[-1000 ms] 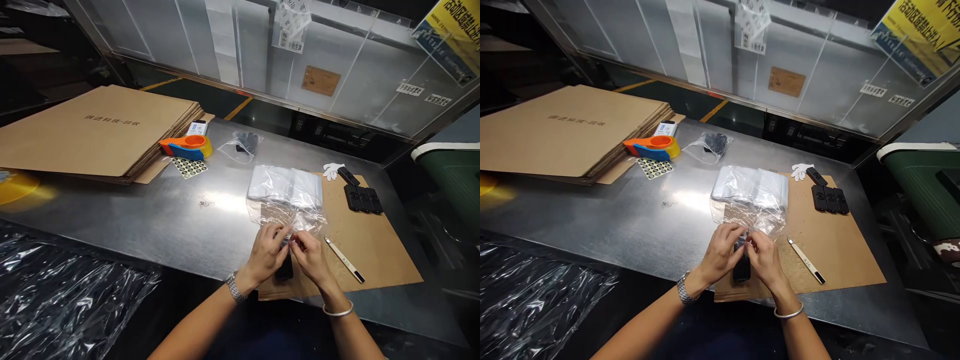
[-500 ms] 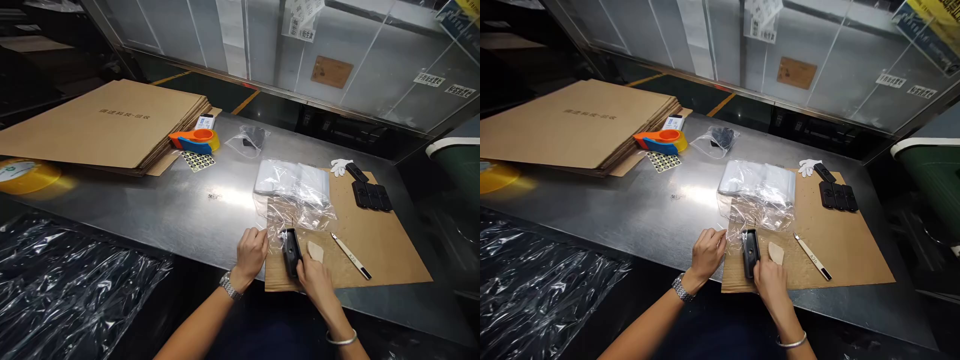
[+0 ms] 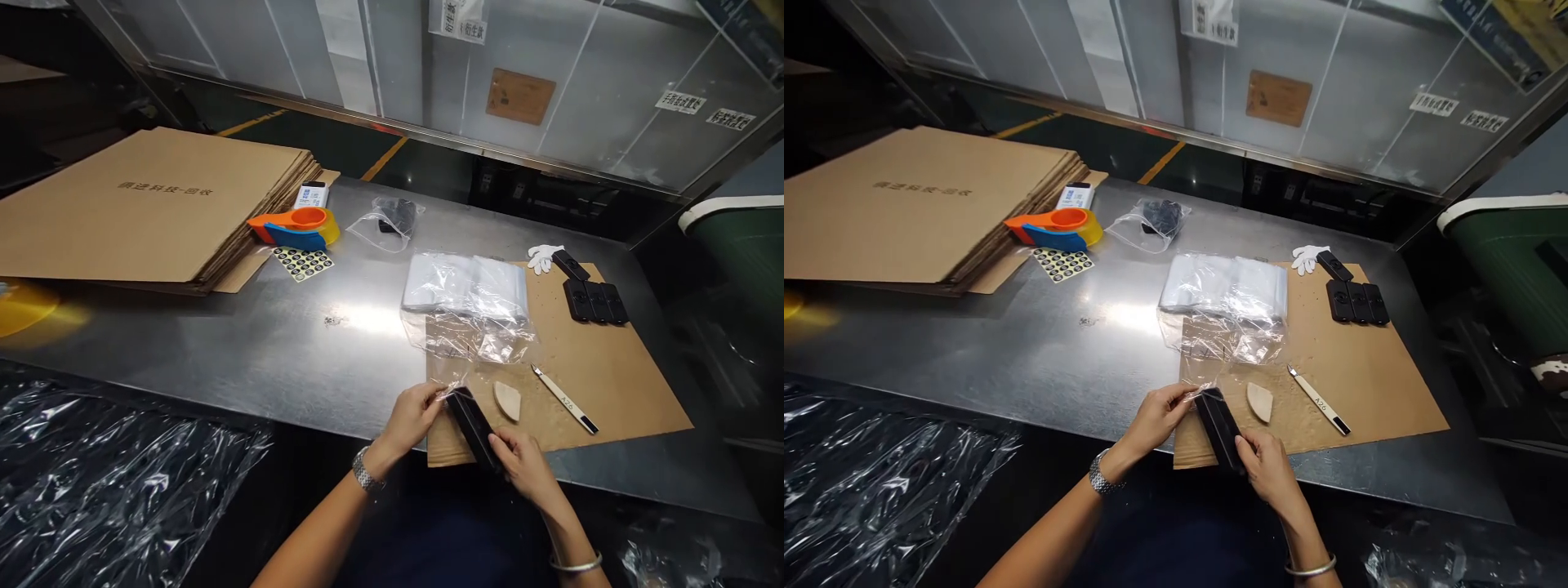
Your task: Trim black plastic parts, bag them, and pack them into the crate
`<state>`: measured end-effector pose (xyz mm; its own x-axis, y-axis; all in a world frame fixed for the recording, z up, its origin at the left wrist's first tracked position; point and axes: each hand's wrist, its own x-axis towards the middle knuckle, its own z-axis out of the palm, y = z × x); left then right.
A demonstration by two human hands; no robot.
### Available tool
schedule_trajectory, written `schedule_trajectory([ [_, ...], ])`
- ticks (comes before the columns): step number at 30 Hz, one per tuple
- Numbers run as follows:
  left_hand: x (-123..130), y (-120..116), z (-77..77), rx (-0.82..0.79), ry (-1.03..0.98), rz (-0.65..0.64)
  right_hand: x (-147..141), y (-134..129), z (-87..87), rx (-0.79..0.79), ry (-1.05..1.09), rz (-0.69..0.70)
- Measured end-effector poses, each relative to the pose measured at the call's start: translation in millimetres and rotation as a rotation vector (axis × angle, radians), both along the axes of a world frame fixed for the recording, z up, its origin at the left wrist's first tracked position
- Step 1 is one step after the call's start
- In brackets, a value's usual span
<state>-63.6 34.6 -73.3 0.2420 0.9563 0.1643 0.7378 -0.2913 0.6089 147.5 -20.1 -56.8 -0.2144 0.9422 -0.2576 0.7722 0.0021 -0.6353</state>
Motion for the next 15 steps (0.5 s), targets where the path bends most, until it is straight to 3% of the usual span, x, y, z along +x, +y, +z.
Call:
schedule_trajectory([
  [4, 8.7, -11.6, 0.6, 0.072, 0.058, 0.006, -7.6, -6.5, -2.3, 0.104, -0.146, -0.076],
  [8, 20.1, -25.4, 2.4, 0.172, 0.138, -0.095, -19.6, -11.6, 3.2, 0.205, -0.295, -0.048],
  [15, 14.2, -38.2, 20.0, 0.393, 0.123, -0.230, -30.8, 0.8, 15.4, 0.084, -0.051, -0.244],
])
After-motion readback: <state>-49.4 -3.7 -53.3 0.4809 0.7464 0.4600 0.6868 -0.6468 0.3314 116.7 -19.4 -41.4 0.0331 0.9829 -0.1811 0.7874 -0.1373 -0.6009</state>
